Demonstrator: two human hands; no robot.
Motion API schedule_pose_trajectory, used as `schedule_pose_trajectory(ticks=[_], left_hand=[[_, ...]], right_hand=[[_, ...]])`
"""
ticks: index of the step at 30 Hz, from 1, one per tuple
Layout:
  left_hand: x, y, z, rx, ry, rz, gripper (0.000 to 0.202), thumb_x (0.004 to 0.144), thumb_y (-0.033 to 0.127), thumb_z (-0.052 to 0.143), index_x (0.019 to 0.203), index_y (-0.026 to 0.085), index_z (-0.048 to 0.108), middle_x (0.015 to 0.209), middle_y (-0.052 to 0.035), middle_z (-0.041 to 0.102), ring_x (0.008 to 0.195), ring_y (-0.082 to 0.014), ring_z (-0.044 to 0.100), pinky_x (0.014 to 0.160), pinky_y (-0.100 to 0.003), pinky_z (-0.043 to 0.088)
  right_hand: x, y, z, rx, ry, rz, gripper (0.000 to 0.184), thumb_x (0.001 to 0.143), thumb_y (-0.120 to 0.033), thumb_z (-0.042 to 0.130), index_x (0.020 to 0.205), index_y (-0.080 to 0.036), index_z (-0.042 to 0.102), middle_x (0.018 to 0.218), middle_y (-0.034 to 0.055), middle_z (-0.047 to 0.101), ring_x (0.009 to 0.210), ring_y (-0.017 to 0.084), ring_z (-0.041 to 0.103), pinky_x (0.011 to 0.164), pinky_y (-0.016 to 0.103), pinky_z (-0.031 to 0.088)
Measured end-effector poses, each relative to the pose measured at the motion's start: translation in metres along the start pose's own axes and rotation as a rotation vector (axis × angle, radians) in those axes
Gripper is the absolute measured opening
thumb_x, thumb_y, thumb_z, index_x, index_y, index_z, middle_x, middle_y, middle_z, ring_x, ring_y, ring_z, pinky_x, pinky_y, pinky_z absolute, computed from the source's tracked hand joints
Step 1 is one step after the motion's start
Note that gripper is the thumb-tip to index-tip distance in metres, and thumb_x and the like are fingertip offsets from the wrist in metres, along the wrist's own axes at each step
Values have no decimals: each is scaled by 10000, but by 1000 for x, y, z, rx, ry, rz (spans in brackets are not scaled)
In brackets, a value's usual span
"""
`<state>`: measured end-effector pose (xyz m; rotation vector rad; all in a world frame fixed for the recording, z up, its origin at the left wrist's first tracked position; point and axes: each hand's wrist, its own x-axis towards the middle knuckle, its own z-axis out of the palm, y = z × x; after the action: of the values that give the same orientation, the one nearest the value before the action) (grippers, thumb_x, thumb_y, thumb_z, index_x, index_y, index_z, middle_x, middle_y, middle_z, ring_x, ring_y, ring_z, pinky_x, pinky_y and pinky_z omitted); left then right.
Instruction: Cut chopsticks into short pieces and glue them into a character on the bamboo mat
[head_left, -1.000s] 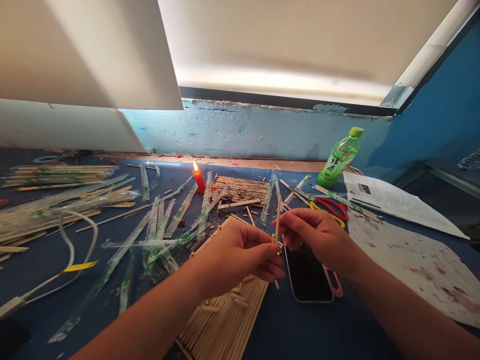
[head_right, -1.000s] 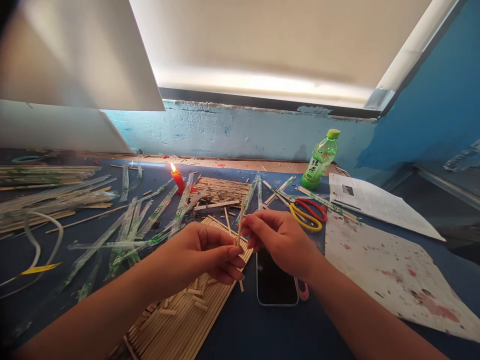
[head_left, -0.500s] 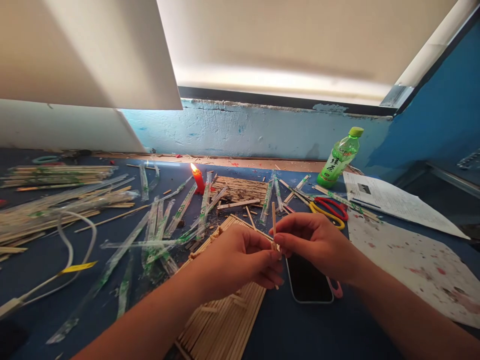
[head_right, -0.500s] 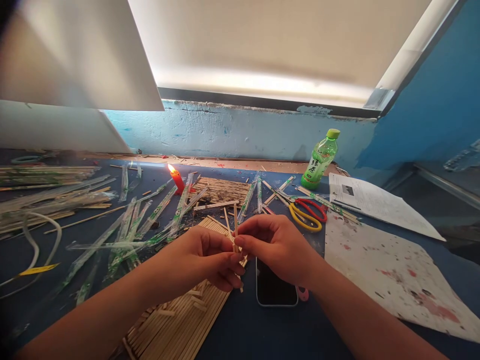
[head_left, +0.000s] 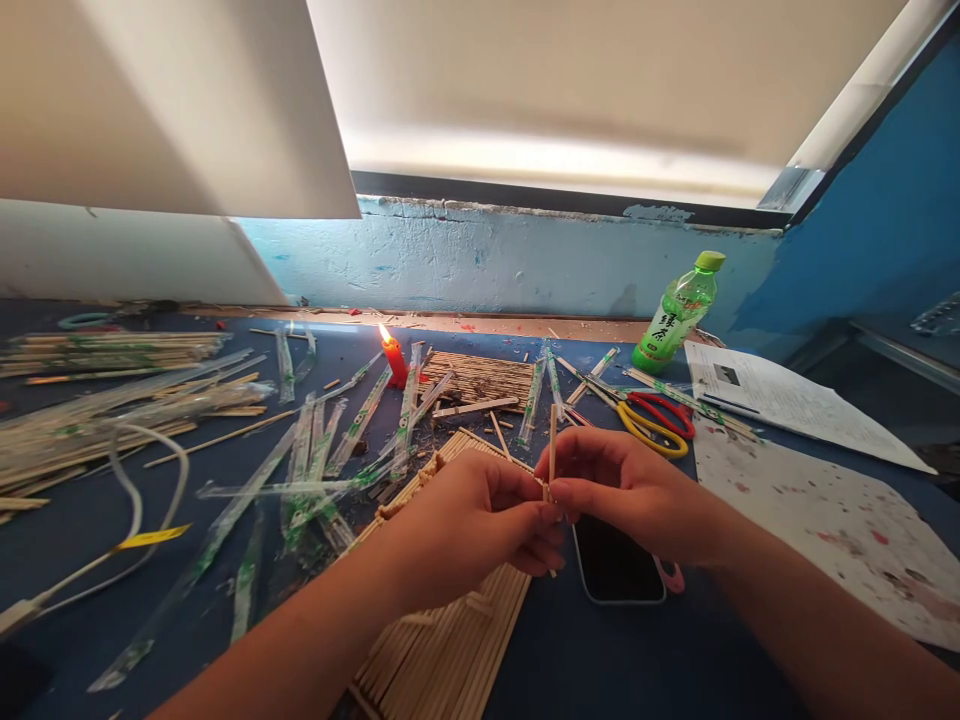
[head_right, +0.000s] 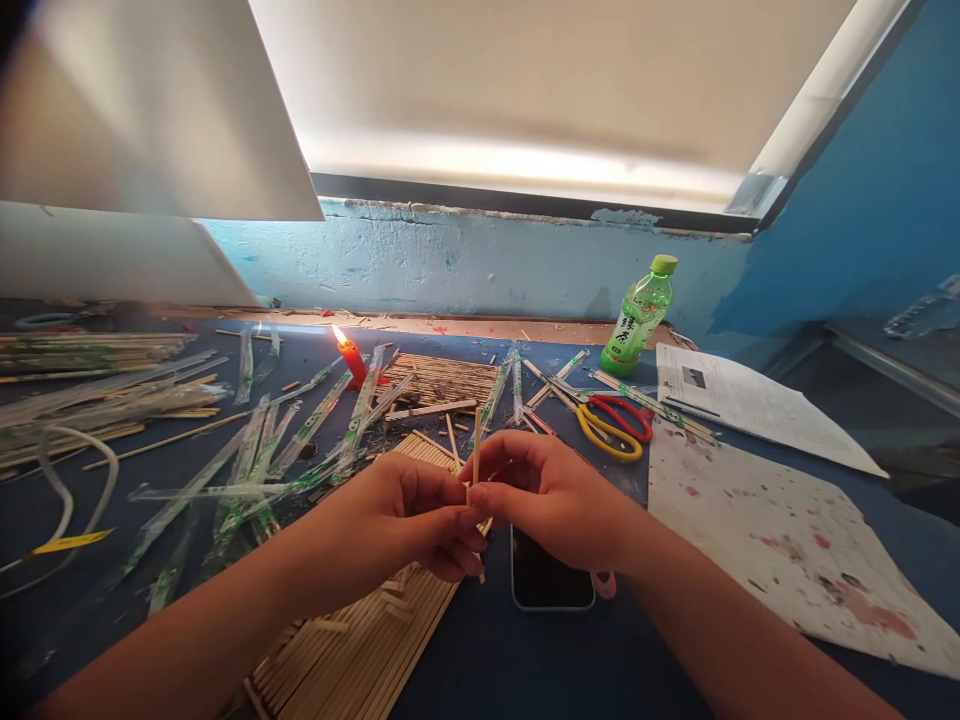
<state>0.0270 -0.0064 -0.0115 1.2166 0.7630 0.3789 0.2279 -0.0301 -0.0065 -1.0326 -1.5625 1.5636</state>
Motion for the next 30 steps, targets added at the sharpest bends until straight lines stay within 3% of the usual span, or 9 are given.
schedule_pose_trajectory(ticks=[6,18,20,22,24,26,30], left_hand=[[0,1,-1,-43,15,-5,201,866,330,734,839,131,740,773,-59,763,726,-165,745,692,-261,601],[2,-4,-12,-221,-197,-148,219,879,321,723,861,106,762,821,-103,784,743,-183,772,642,-217,616],[2,-4,-13,-256,-182,-127,199,872,302,723,874,106,763,813,-100,781,729,-183,770,624,-216,618],[2,-2,-13,-293,-164,-99,191,874,281,707,841,101,760,775,-89,766,678,-163,756,596,-205,613],[1,0,-13,-311,-155,-84,209,873,267,693,774,92,749,701,-67,733,582,-131,718,540,-189,598],[0,3,-13,-304,-136,-76,231,861,262,703,704,94,728,592,-24,668,456,-91,636,441,-160,549],[-2,6,-13,-297,-97,-60,279,836,274,727,606,124,676,451,40,531,312,-49,453,294,-127,411]], right_hand=[[2,2,-4,7,54,-3,152,893,-228,708,1021,-194,634,924,12,639,826,136,602,764,279,505],[0,1,2,-5,76,21,184,875,-291,743,981,-169,657,868,5,668,753,118,642,725,260,540],[-1,1,2,-28,101,2,223,886,-292,733,1055,-185,636,887,8,665,773,127,649,739,274,548],[-4,1,2,-103,121,-46,382,862,-273,760,1200,-228,587,957,11,663,825,141,651,766,288,552],[-7,1,2,-215,118,-107,590,813,-247,808,1327,-289,520,1049,13,657,854,144,643,769,287,554],[-9,1,2,-320,101,-169,669,787,-251,831,1366,-322,504,1086,13,651,821,133,628,721,264,551],[-10,1,3,-497,139,-307,444,816,-281,806,1227,-277,637,939,-7,655,740,105,600,617,207,510]])
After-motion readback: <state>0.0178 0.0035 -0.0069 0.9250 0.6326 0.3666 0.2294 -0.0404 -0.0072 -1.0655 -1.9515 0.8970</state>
